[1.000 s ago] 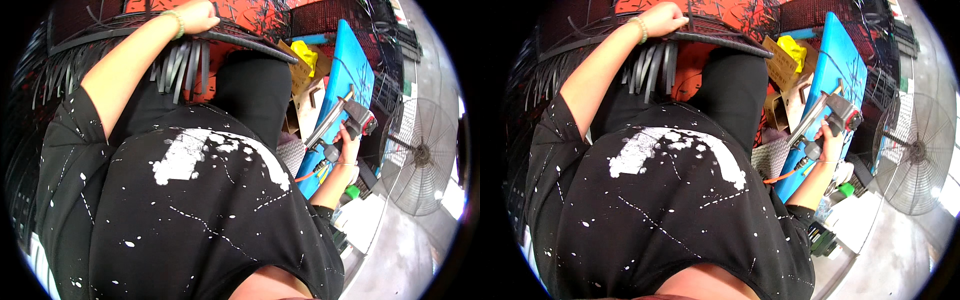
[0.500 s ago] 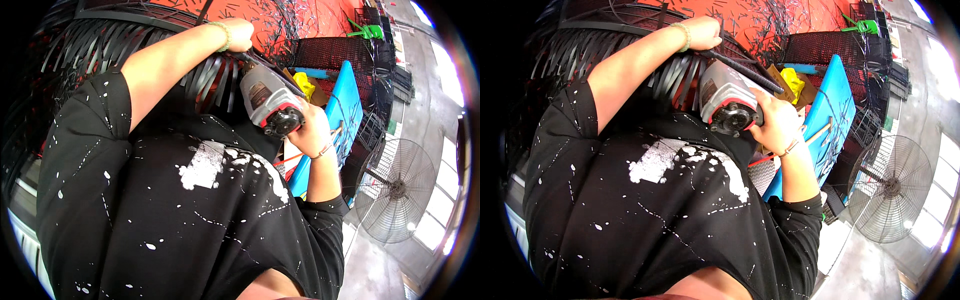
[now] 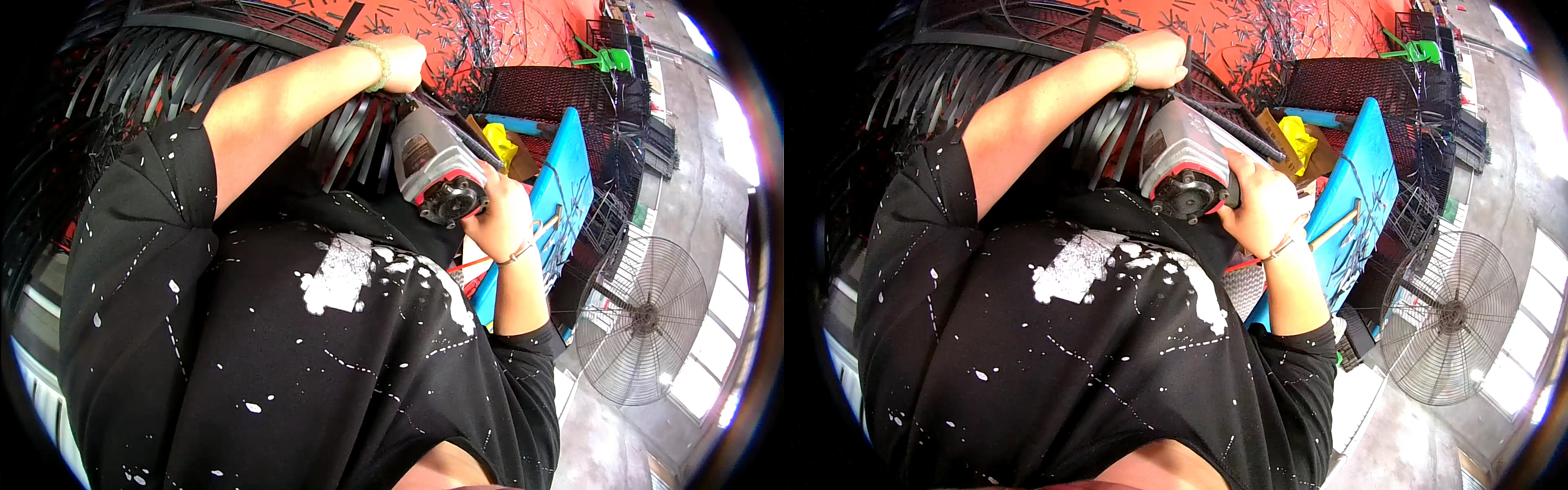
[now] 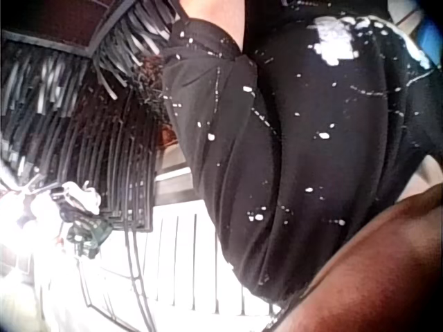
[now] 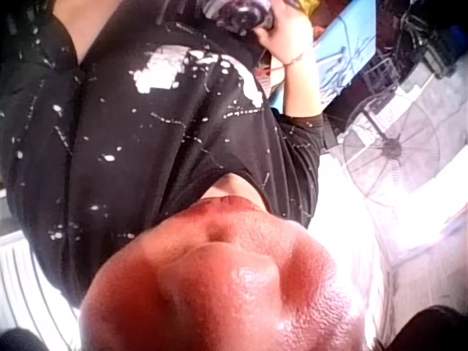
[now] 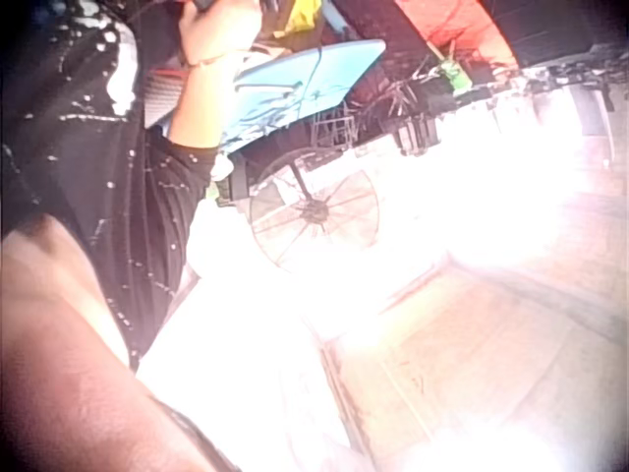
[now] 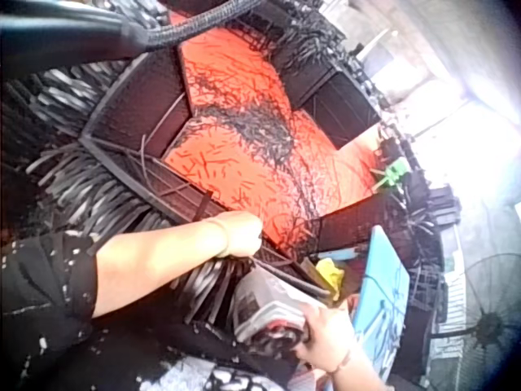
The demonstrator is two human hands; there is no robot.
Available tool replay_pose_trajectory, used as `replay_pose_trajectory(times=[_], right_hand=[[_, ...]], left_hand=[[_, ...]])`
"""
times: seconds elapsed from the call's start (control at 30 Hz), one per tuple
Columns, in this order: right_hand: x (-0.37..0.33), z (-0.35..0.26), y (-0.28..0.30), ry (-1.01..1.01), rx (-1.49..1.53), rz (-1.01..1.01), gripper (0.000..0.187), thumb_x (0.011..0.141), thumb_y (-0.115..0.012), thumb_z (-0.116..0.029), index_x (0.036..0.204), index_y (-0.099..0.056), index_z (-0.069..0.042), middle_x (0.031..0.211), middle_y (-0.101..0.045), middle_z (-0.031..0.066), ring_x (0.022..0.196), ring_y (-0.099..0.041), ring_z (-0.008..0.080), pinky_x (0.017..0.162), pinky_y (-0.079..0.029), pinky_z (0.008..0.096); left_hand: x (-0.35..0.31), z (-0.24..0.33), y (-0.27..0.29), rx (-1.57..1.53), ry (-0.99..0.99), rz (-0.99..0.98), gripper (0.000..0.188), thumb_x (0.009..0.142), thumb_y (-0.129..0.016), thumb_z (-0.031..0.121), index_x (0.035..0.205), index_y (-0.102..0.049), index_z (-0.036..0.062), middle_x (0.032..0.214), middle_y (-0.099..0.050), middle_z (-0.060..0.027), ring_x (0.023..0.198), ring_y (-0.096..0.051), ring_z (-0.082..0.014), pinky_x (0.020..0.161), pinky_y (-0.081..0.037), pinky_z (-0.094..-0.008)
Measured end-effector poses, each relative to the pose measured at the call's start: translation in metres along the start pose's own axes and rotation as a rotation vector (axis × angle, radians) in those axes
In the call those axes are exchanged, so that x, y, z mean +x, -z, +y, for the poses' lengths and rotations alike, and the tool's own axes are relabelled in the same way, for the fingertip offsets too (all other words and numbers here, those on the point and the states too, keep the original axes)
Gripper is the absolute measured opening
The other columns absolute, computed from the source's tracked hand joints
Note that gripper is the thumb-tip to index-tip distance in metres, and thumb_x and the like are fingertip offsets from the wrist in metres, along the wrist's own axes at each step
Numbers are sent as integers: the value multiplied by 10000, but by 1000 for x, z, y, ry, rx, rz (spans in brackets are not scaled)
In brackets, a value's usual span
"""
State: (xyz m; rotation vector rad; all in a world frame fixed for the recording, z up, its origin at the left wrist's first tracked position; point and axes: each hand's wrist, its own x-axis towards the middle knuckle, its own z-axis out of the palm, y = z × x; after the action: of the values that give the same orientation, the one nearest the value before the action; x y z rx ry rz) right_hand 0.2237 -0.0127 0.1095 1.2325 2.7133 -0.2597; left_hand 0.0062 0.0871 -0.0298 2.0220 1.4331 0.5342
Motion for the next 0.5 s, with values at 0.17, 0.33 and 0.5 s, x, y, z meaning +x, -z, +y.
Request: replay_pose_trajectory(times=[0.17, 0.33, 0.5], right_hand=[[5, -9, 8, -129, -55, -115, 572, 635, -702, -102, 1178, -529, -50, 890, -633, 214, 834, -630, 377, 749, -507, 438], [-19, 24, -8, -124, 135, 80, 538, 623, -702, -98, 1140, -565, -41, 921, -642, 217, 859, -636, 374, 769, -510, 429], [-76, 45, 1, -494, 462, 501, 288, 743, -736, -100, 985, -621, 5, 779, -646, 77, 728, -642, 221, 702, -503, 338]], left_hand=[[4, -5, -1, -16, -37, -24, 327, 806, -552, 239, 605, -603, -14, 611, -570, -220, 622, -595, -364, 633, -470, -461], [2, 0, 6, -36, -41, -81, 363, 827, -530, 245, 576, -554, -16, 547, -527, -203, 532, -540, -349, 592, -448, -456], [4, 2, 3, -31, -57, -43, 397, 858, -547, 294, 602, -567, -10, 581, -574, -185, 545, -580, -296, 593, -460, -432]])
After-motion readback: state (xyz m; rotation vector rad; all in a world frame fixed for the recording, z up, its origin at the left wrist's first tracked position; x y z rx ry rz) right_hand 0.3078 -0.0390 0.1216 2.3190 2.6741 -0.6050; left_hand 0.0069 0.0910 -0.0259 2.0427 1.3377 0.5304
